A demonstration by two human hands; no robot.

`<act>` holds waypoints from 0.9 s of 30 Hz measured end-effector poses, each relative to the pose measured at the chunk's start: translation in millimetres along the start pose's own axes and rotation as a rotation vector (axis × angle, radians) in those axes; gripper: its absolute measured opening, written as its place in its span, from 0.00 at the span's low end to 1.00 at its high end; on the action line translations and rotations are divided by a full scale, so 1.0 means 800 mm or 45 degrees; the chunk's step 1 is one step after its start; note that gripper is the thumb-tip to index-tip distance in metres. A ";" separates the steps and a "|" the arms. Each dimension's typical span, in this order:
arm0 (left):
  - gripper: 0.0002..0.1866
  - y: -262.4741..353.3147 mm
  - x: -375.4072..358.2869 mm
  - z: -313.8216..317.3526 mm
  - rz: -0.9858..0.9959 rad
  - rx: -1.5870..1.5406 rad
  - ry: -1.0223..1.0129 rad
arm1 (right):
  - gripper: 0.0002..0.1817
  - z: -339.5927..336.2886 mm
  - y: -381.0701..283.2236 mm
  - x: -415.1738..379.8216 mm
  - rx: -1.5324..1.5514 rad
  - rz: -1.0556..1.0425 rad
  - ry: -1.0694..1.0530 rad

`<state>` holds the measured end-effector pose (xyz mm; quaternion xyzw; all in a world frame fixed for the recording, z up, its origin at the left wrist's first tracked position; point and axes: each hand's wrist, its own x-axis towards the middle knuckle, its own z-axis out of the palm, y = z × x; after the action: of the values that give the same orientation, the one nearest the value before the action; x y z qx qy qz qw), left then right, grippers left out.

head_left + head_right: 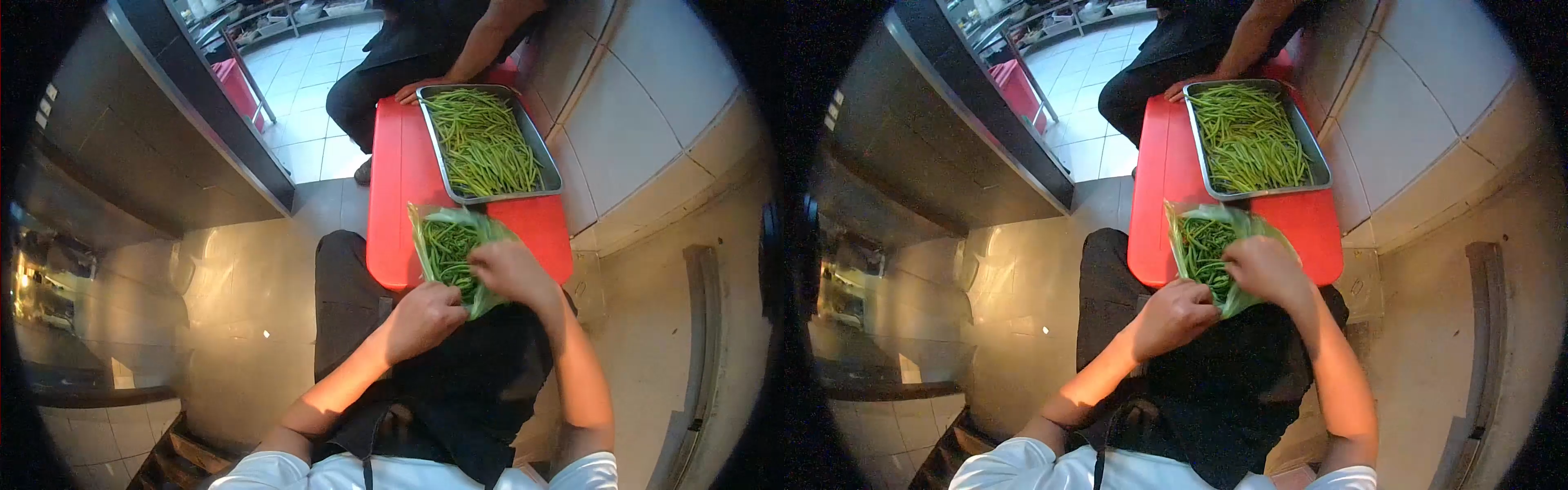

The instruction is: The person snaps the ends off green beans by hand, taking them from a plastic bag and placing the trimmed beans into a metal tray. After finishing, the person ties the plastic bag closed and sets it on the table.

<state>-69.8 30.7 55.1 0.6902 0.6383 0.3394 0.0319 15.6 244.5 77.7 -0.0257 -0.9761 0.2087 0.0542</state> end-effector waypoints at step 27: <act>0.06 -0.152 -0.034 0.104 -1.176 -0.980 0.666 | 0.25 0.052 -0.013 -0.021 -0.538 -0.233 0.025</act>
<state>-130.3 61.0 -78.4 0.1789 0.6886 0.6517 0.2628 27.1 216.8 42.9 0.0500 -0.9959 -0.0064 0.0758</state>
